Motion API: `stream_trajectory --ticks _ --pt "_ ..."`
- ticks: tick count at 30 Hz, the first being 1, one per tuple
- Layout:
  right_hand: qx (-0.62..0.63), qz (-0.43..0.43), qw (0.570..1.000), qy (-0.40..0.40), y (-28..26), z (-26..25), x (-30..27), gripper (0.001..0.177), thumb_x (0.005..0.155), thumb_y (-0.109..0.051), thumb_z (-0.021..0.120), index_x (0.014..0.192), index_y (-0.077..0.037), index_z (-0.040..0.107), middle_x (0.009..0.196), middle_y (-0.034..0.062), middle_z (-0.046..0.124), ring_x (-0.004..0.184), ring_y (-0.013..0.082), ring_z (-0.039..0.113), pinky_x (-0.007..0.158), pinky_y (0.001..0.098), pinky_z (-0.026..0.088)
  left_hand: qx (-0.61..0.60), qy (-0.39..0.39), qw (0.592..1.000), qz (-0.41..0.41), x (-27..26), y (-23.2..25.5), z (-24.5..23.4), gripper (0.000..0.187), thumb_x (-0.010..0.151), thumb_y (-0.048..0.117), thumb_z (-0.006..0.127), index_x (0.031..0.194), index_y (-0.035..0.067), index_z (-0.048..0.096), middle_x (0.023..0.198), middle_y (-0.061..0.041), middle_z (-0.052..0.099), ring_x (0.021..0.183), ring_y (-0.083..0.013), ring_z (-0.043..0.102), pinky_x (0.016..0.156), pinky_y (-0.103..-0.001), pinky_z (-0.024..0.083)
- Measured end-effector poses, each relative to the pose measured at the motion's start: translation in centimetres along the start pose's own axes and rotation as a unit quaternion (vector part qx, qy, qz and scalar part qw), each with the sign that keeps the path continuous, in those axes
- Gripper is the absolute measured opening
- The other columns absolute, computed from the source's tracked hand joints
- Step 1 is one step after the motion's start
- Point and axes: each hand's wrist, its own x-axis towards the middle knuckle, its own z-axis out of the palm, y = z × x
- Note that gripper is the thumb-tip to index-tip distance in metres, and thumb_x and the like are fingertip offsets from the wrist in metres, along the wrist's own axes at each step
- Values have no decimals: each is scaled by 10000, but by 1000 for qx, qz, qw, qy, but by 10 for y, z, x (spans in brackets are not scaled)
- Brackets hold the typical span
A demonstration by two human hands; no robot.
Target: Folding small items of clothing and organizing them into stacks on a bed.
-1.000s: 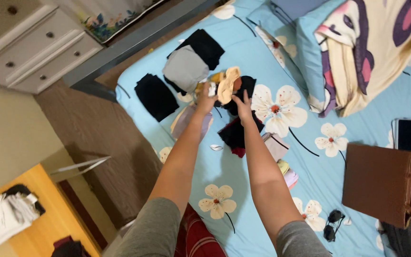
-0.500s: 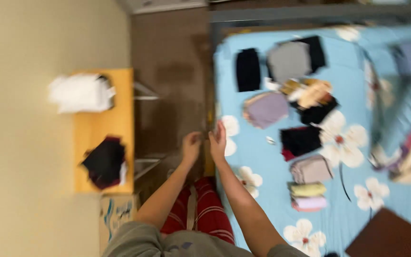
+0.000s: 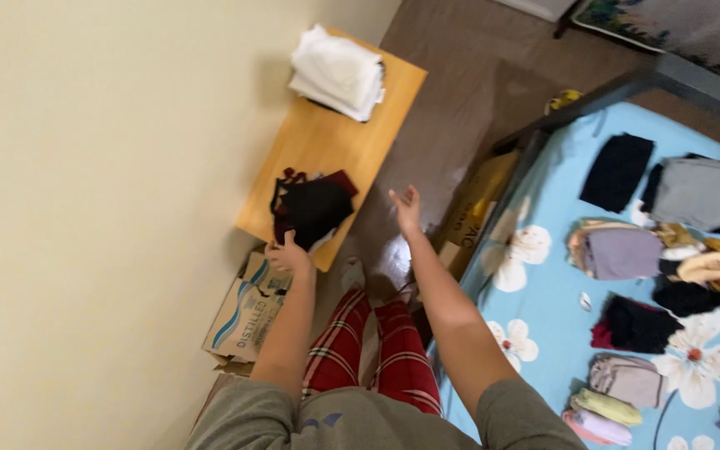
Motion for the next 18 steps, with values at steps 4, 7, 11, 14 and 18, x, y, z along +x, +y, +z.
stream_trajectory --ticks 4,7,11,14,18 --pt "62 -17 998 -7 -6 43 8 996 798 -452 820 1564 -87 298 1542 207 444 1374 362 511 1071 492 487 -244 -113 962 -54 11 20 -5 964 734 341 870 1473 82 310 1463 -216 389 1331 -372 441 1118 -527 402" --pt "47 36 993 -104 -69 64 -38 1147 704 -458 846 1592 -116 205 1539 219 408 1383 390 483 1042 509 494 -243 -235 941 -17 29 15 9 1138 713 357 903 1568 57 215 1571 -200 350 1422 -341 394 1176 -475 350" --pt "-75 67 979 -179 -63 104 -53 1290 653 -396 966 1603 -54 164 1552 251 332 1422 378 407 1097 478 489 -86 -329 939 55 32 40 16 1252 643 336 960 1589 1 212 1591 -215 371 1442 -338 406 1175 -431 362" --pt "-39 84 983 -161 -36 116 -53 1371 601 -361 1012 1579 17 128 1515 241 454 1398 351 502 1156 420 440 -52 -399 914 46 30 57 16 1169 617 322 961 1548 -14 339 1537 -204 464 1400 -334 476 1156 -421 395" --pt "86 54 980 -172 -53 90 -86 1194 640 -321 960 1588 13 316 1484 225 563 1351 342 571 1126 408 470 -48 -488 872 -6 23 67 23 1050 643 287 946 1503 -49 447 1465 -208 551 1348 -339 535 1138 -422 423"
